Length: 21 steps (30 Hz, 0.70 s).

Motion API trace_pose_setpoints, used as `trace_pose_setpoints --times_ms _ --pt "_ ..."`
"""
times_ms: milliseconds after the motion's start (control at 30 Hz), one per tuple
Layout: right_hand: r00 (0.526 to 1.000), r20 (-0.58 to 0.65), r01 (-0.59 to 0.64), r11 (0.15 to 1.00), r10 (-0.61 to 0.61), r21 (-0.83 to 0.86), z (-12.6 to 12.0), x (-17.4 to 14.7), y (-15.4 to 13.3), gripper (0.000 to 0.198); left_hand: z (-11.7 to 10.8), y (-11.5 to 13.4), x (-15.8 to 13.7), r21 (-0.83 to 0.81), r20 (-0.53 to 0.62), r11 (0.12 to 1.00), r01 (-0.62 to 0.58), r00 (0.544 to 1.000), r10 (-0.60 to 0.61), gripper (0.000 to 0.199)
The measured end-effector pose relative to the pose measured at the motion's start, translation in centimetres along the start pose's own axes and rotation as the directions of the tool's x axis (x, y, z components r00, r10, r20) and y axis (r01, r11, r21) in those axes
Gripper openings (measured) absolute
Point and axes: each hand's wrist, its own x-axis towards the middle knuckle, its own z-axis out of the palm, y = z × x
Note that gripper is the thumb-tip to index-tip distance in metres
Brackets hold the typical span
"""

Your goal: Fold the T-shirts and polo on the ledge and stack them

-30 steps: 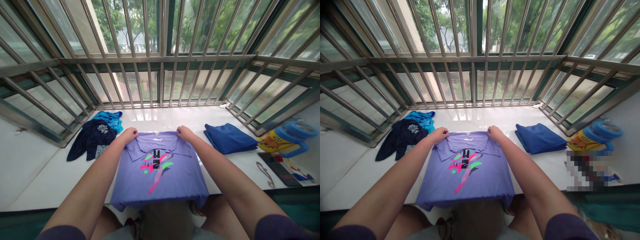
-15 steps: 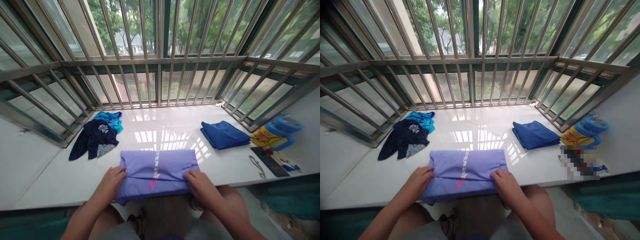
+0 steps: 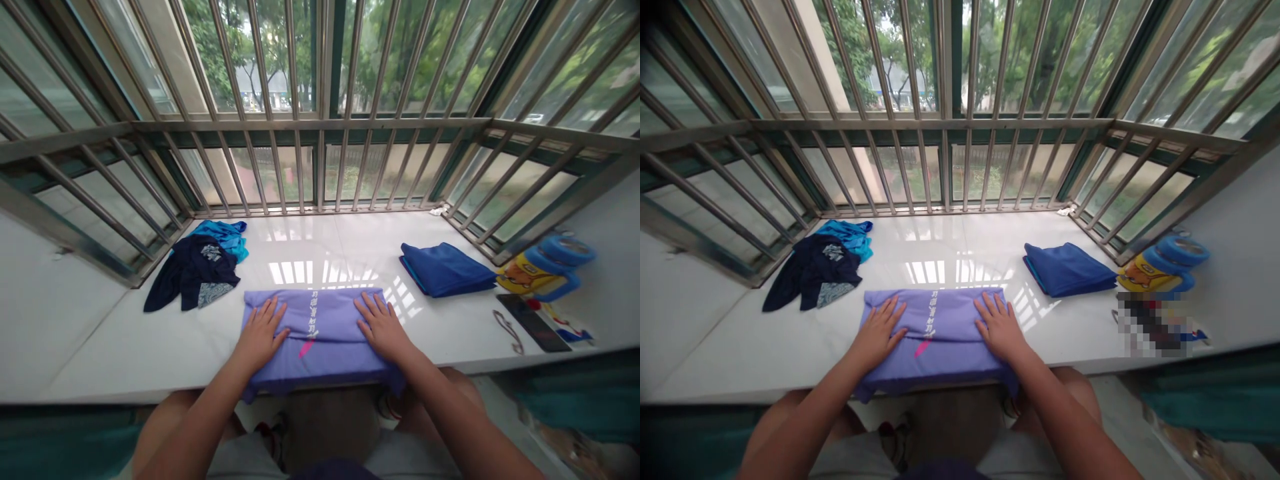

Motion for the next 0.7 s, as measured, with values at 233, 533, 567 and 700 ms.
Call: trace_pose_setpoints --times_ms 233,533,567,700 --pt "0.999 0.034 -0.017 1.000 0.017 0.026 -1.2 5.1 1.1 0.060 -0.5 0.0 3.9 -0.103 -0.069 0.987 0.124 0.989 -0.132 0.062" --pt "0.996 -0.059 -0.059 0.996 0.063 0.065 -1.4 5.0 0.6 0.060 -2.6 -1.4 4.1 -0.284 -0.134 0.744 0.604 0.744 -0.655 0.035" --pt "0.993 -0.093 -0.072 0.995 0.078 0.065 -1.5 4.9 0.5 0.059 -2.8 -1.4 4.1 -0.294 -0.113 0.742 0.603 0.749 -0.653 0.032" --pt "0.967 -0.218 -0.126 0.991 0.133 0.050 -2.2 4.3 -0.1 0.049 -3.9 -1.2 4.5 -0.323 -0.103 0.757 0.568 0.774 -0.625 0.022"
